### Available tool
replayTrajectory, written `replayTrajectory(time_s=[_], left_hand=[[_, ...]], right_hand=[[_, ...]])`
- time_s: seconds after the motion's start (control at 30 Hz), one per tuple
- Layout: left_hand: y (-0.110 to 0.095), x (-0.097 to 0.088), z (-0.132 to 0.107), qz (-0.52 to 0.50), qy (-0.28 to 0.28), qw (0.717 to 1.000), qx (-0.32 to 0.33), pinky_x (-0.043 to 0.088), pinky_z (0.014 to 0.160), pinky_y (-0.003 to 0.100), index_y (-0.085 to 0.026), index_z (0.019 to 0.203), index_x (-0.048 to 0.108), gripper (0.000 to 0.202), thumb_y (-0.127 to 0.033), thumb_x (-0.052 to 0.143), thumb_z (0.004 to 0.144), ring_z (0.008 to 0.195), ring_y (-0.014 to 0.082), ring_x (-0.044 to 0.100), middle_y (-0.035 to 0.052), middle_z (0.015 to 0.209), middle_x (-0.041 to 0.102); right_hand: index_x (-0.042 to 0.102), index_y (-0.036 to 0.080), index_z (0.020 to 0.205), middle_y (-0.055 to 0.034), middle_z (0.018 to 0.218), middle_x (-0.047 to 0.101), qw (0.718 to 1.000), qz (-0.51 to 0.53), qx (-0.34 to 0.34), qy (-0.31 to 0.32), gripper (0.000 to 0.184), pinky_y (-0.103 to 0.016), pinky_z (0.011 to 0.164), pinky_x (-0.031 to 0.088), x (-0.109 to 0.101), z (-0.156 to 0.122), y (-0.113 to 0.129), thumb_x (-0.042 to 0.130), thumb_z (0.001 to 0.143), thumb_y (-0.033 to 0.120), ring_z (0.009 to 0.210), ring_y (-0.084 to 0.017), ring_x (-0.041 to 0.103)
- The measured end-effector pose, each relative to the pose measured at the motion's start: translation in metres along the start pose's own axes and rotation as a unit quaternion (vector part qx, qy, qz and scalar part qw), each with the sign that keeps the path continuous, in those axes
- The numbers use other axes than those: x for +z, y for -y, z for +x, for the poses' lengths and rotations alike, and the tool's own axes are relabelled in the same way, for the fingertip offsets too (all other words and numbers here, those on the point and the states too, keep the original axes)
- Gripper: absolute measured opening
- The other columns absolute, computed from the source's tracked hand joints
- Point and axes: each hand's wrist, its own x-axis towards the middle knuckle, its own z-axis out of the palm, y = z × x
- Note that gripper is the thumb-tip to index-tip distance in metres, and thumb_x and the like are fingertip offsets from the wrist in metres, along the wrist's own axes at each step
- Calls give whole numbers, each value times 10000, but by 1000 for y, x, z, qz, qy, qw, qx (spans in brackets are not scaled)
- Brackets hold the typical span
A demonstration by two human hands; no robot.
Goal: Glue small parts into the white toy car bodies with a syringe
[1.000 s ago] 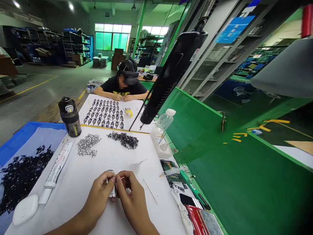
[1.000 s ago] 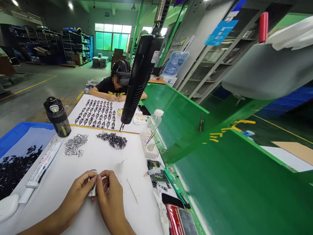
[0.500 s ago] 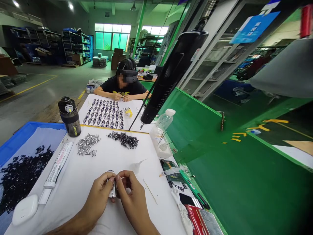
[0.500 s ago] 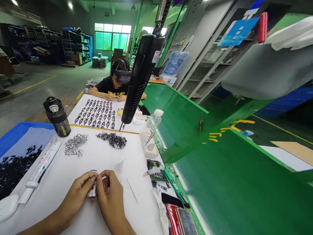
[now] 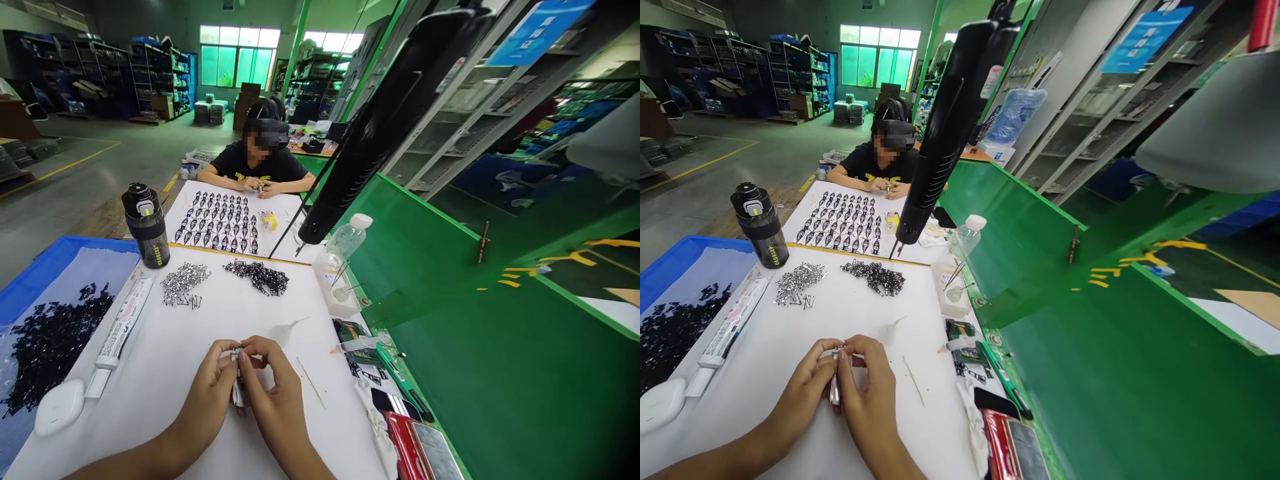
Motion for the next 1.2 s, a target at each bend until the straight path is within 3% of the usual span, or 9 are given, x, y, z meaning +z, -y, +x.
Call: replayTrajectory(time_s=[0.23,0.57,0.63,0.73,0.8,0.83,1.0,1.1,1.2], left_hand=[[2,-2,2,18,-2,1000,8,444,473,269,-202,1038,571,308,-436,583,838,448,135,524,-12,611,655],[4,-3,-8,75,-24,996,35,329,308,214,-207,998,574,387,-577,508,908,361,158,580,-45,512,576],[3,-2,-9,76,-6,996,40,347,315,199,-204,991,559,367,-560,499,923,371,143,597,-37,566,608],[4,-2,-6,46,19,998,25,410,333,196,-203,999,529,377,-571,494,922,503,164,688,49,835,713],[5,-2,-3,16,29,999,2,481,366,224,-198,1016,510,405,-588,502,910,662,216,741,113,991,716],[5,-2,-2,2,31,999,-11,521,399,249,-194,1026,501,413,-588,517,902,732,239,750,131,1025,710],[2,-1,2,-23,35,998,-45,582,515,305,-184,1045,490,401,-515,623,862,770,235,743,127,1037,704],[1,0,0,-6,46,998,-36,559,510,278,-182,1058,498,383,-488,632,872,724,195,724,112,1034,694],[2,0,-2,5,50,998,-28,538,505,257,-183,1055,509,368,-477,642,877,711,172,704,91,1001,678]], right_hand=[[626,211,886,-62,829,658,995,24,95,3,280,-285,555,510,1,-1,-2,586,907,487,746,-204,618],[552,231,931,-17,832,597,993,100,64,25,186,-260,516,486,3,-5,4,585,920,414,694,-162,576],[556,223,941,-36,886,595,998,31,-44,-34,96,-291,619,499,-3,-6,4,584,923,313,769,-172,581],[528,222,927,-43,932,546,956,-71,-163,-234,143,-354,769,470,-15,0,1,651,855,236,877,-196,555],[524,224,1025,-68,1027,549,946,-106,-104,-287,273,-394,816,473,-22,10,-5,686,821,305,964,-229,558],[521,222,1092,-90,1102,562,957,-120,-52,-260,349,-417,841,483,-24,15,-9,684,813,354,1016,-247,564],[625,213,1113,-93,1112,691,987,-139,83,-17,357,-380,740,546,-29,30,-20,537,877,465,932,-251,661],[650,200,1169,-42,826,717,989,-98,97,-49,450,-309,603,521,-37,22,-4,495,926,545,641,-187,645],[714,180,945,4,605,606,976,-103,73,-179,426,-272,537,461,-47,10,21,517,931,557,517,-148,555]])
